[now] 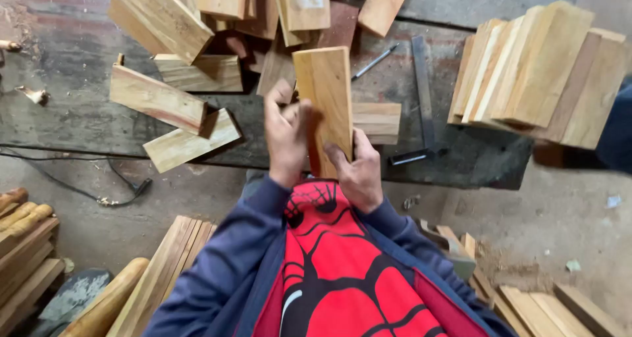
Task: Selecting wooden blocks, stacking them, and marking them for processing using a square and a pen
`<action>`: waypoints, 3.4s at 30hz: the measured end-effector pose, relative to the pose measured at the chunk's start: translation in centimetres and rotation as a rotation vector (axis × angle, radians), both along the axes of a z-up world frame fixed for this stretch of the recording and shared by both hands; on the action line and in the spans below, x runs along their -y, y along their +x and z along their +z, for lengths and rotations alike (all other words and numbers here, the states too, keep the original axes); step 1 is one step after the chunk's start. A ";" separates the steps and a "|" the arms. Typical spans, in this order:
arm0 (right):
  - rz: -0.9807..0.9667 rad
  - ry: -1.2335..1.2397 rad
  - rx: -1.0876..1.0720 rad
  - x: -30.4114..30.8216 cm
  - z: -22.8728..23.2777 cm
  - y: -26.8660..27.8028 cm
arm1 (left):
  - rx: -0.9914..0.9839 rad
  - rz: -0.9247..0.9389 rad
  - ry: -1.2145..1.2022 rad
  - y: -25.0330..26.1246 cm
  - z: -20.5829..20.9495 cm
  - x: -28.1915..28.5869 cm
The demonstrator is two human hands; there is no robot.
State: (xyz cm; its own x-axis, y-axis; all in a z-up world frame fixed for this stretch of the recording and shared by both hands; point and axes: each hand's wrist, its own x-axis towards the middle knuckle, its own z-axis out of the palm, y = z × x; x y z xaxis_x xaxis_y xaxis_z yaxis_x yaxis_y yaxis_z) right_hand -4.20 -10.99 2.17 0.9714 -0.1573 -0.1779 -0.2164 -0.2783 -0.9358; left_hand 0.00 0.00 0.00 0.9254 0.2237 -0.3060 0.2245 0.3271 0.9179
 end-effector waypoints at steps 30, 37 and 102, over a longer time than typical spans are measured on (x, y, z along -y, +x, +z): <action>0.196 -0.089 -0.076 -2.0 -0.4 -1.8 | -0.010 -0.268 0.189 -6.4 -2.2 -4.6; 0.522 -0.346 0.223 -0.2 2.8 -0.1 | -0.431 -0.468 0.568 -5.9 1.6 -9.9; -0.049 1.144 -0.102 6.9 2.7 -5.4 | 0.733 -0.888 0.369 -3.9 4.4 2.6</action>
